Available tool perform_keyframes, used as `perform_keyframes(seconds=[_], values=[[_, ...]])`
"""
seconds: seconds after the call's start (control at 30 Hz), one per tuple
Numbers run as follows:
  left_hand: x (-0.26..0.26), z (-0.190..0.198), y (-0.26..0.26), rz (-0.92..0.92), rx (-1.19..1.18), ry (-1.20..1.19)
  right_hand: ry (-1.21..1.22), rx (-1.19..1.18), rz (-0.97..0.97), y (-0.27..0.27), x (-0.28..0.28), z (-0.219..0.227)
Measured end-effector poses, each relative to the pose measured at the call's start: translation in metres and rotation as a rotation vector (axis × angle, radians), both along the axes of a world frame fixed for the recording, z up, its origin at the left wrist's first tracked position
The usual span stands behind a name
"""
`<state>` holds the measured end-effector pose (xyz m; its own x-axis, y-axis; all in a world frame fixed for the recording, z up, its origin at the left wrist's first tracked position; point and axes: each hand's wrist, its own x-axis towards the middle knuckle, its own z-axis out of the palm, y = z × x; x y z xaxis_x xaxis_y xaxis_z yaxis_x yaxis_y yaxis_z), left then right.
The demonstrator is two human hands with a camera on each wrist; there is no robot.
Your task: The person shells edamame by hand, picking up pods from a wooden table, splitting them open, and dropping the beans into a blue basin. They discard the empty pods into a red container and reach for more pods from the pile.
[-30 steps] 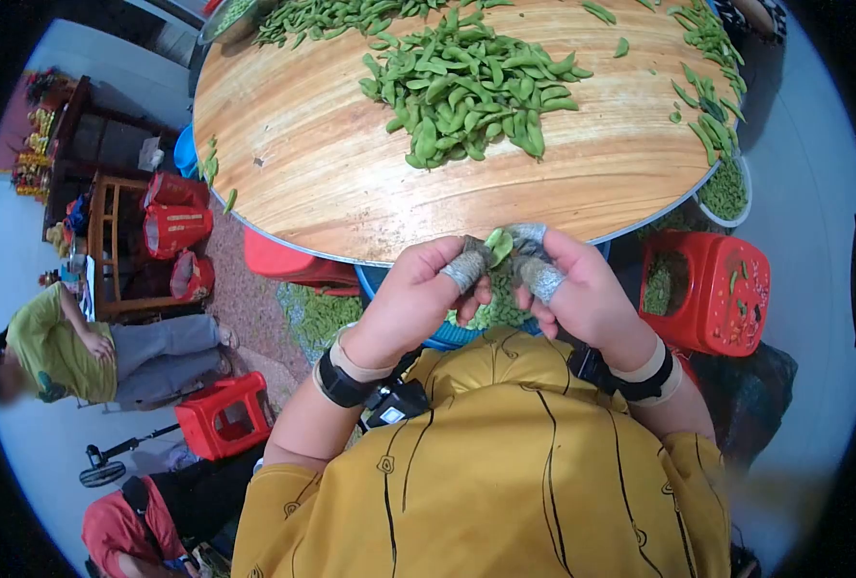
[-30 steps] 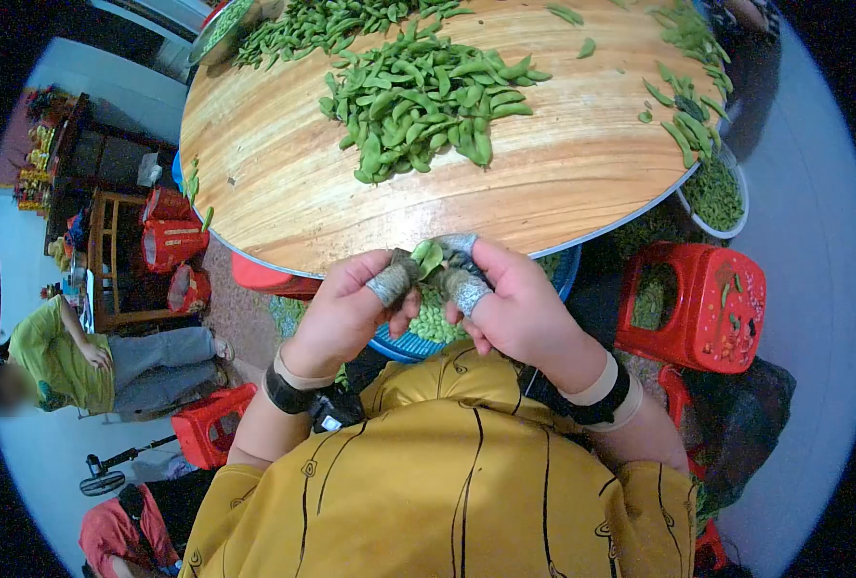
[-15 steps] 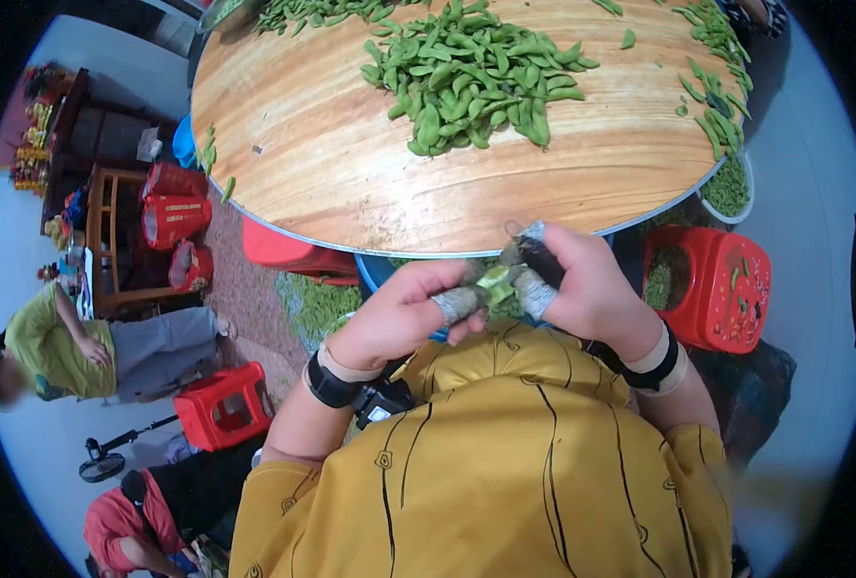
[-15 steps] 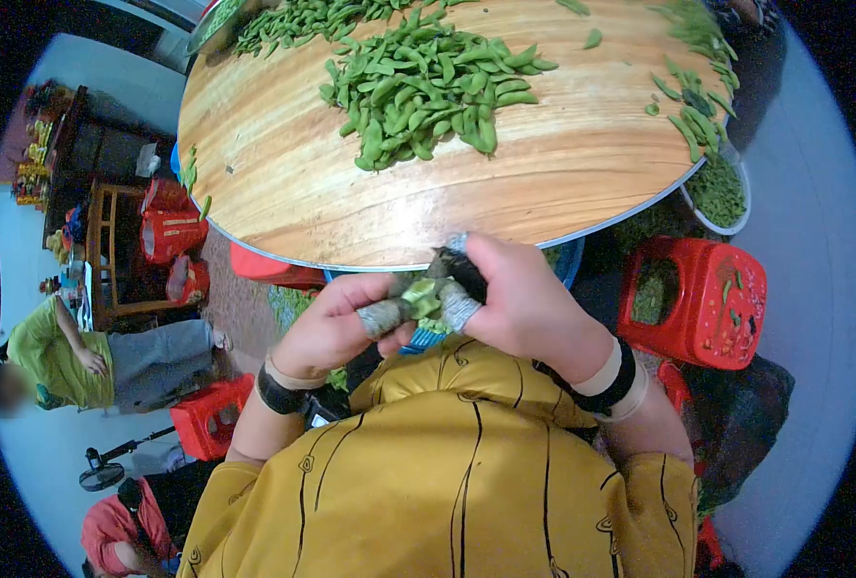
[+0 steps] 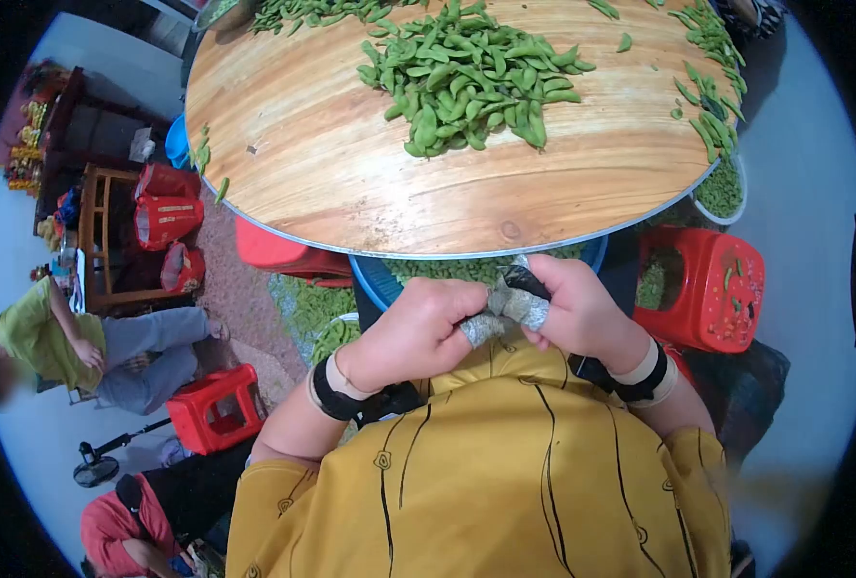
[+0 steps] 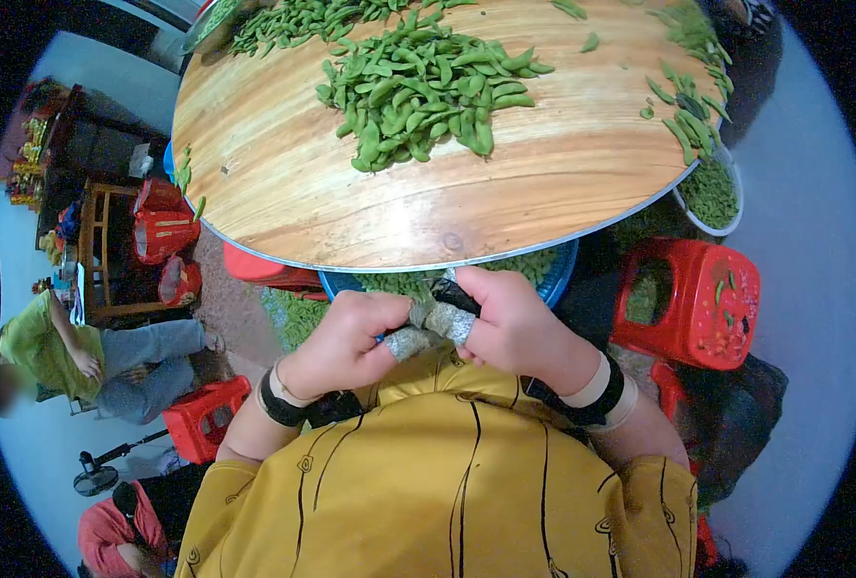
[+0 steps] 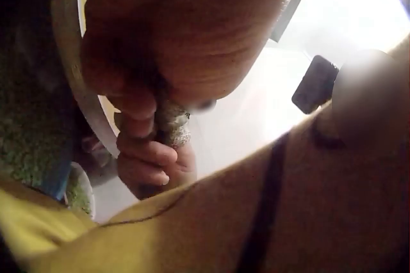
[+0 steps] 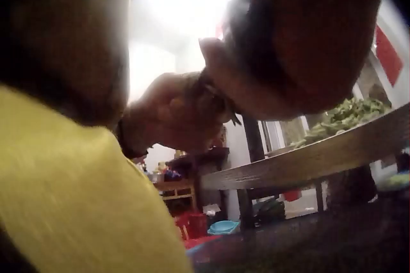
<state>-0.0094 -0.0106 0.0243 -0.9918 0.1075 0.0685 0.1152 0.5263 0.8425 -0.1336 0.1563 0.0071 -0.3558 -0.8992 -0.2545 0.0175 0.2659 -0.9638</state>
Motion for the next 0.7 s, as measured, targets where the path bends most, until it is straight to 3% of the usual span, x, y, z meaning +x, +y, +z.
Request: perform_keyframes(seconds=[0.03,0.07,0.1,0.17,0.2,0.27,0.3,0.33,0.37,0.43,0.47,0.5,0.57,0.7], values=[[0.001,0.005,-0.001,-0.001,0.004,0.001,-0.224,-0.003,-0.002,0.000,-0.001,0.000],[0.003,0.010,-0.003,0.050,0.317,-0.247,-0.447,-0.007,-0.004,0.000,-0.002,0.000],[0.005,0.016,-0.005,0.101,0.629,-0.494,-0.444,-0.005,-0.003,-0.001,-0.002,0.002],[0.012,0.018,-0.011,0.178,0.750,-0.521,-0.395,0.011,0.028,-0.004,-0.003,0.005],[0.021,0.012,-0.022,0.139,0.465,-0.422,-0.391,0.013,0.031,-0.004,-0.005,0.000],[0.037,0.006,-0.039,0.091,-0.089,-0.313,0.422,-0.241,0.209,-0.004,-0.012,-0.014],[0.048,0.004,-0.046,0.079,-0.357,-0.305,0.423,-0.240,0.211,-0.006,-0.016,-0.008],[0.063,-0.007,-0.052,0.122,-0.508,-0.403,0.450,-0.124,0.145,-0.007,-0.021,0.004],[0.076,-0.012,-0.053,0.123,-0.507,-0.401,0.474,-0.007,0.078,-0.009,-0.027,0.014],[0.087,-0.013,-0.052,0.224,-0.843,-0.622,0.701,0.057,-0.062,-0.020,-0.045,0.031],[0.083,-0.009,-0.050,0.178,-0.786,-0.660,0.936,0.070,-0.145,-0.035,-0.064,0.032],[0.077,-0.006,-0.047,0.178,-0.784,-0.656,0.939,0.072,-0.145,-0.044,-0.077,0.026],[0.064,-0.004,-0.042,0.226,-0.472,-0.390,1.236,0.051,-0.159,-0.057,-0.092,0.006],[0.027,-0.001,-0.031,0.188,-0.327,-0.120,1.322,0.115,-0.112,-0.065,-0.098,0.001]])
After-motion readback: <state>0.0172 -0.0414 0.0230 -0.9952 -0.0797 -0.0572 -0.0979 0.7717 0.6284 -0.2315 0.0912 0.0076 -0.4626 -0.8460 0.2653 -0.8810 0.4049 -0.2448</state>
